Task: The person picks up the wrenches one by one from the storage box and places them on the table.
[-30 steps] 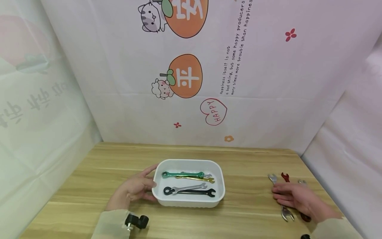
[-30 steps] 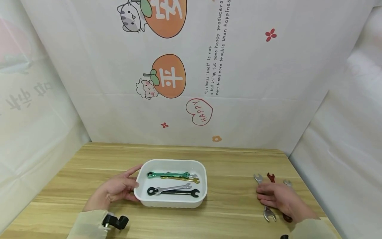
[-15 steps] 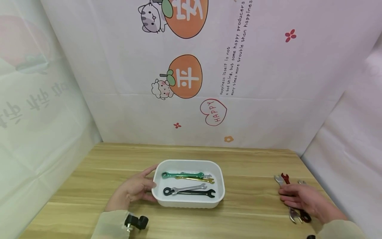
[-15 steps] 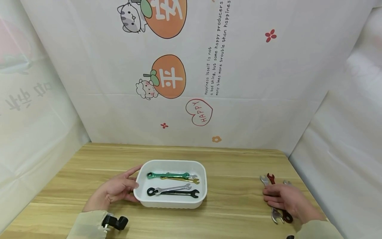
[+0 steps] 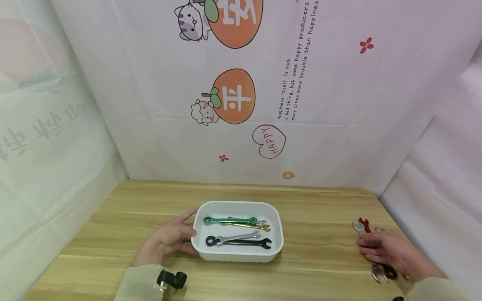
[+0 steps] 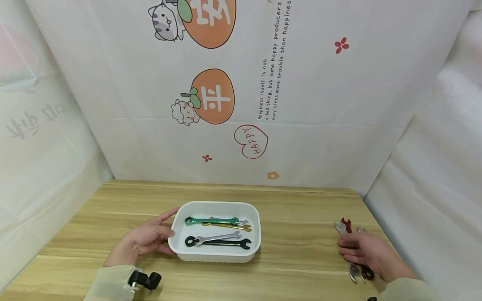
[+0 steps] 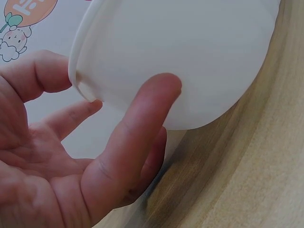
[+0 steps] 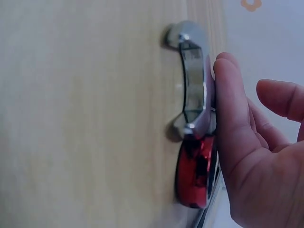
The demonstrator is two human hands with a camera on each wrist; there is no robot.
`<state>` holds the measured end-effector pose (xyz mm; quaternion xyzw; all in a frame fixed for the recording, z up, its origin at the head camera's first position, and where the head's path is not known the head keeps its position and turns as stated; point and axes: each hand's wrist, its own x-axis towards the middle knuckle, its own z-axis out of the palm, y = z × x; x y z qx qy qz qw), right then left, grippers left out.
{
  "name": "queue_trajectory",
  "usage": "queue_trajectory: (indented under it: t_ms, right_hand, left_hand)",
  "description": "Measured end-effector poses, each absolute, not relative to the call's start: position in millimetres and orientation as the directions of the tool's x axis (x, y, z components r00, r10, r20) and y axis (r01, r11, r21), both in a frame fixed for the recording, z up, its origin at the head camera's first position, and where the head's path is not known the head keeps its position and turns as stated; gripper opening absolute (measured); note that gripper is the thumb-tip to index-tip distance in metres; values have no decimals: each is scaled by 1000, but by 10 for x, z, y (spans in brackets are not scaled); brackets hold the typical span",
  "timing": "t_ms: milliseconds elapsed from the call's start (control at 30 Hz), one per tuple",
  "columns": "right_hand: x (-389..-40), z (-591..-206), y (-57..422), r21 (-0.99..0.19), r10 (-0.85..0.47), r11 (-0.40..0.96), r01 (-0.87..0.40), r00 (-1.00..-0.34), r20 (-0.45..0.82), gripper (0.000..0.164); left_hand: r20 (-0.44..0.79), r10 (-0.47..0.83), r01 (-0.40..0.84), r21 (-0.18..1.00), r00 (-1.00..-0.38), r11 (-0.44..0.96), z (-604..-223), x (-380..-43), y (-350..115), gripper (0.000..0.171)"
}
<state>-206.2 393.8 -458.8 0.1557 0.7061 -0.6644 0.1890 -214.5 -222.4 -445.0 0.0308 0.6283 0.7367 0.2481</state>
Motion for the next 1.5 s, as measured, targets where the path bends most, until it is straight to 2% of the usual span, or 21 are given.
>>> queue_trajectory:
  t_ms: [233,400,500,600,700,833,1033,1233,1500]
  right_hand:
    - [-2044,-4571,3992,-890,-73,77,449,-888,-454,27]
    - [-2100,-4403,3864,-920,-268,26,390,-884,-382,32]
    - [-2192,-4257,3691,-922,-463,-124,366,-843,-272,43]
    - [-2296,-4140,3421,-886,-633,-273,374,-764,-127,57]
    - [-2352,-4063,3053,-876,-728,-320,361,-686,-17,66]
    - [-2357,-3993,2477,-933,-772,-239,270,-636,14,69]
    - [-2306,-3940,1724,-983,-777,-97,155,-629,-23,71]
    - [-2361,-3960,1244,-994,-764,51,92,-638,-98,76]
    - [-2574,-4156,971,-981,-744,189,32,-647,-164,52]
  left_hand:
    - [-268,404,-328,941,-875,-87,-4444,-2146,-2223,87]
    - [-267,408,-329,940,-873,-90,-4446,-2139,-2225,87]
    - [-264,408,-326,941,-874,-91,-4447,-2138,-2223,87]
    - [-263,407,-326,941,-875,-94,-4452,-2137,-2229,87]
    - [-263,411,-330,939,-873,-99,-4460,-2134,-2230,87]
    - [-262,412,-331,938,-873,-106,-4473,-2132,-2229,87]
    - [-257,409,-326,939,-876,-110,-4481,-2140,-2238,86]
    - [-261,409,-329,938,-874,-105,-4477,-2142,-2238,87]
    - [-264,410,-334,936,-873,-107,-4467,-2138,-2244,86]
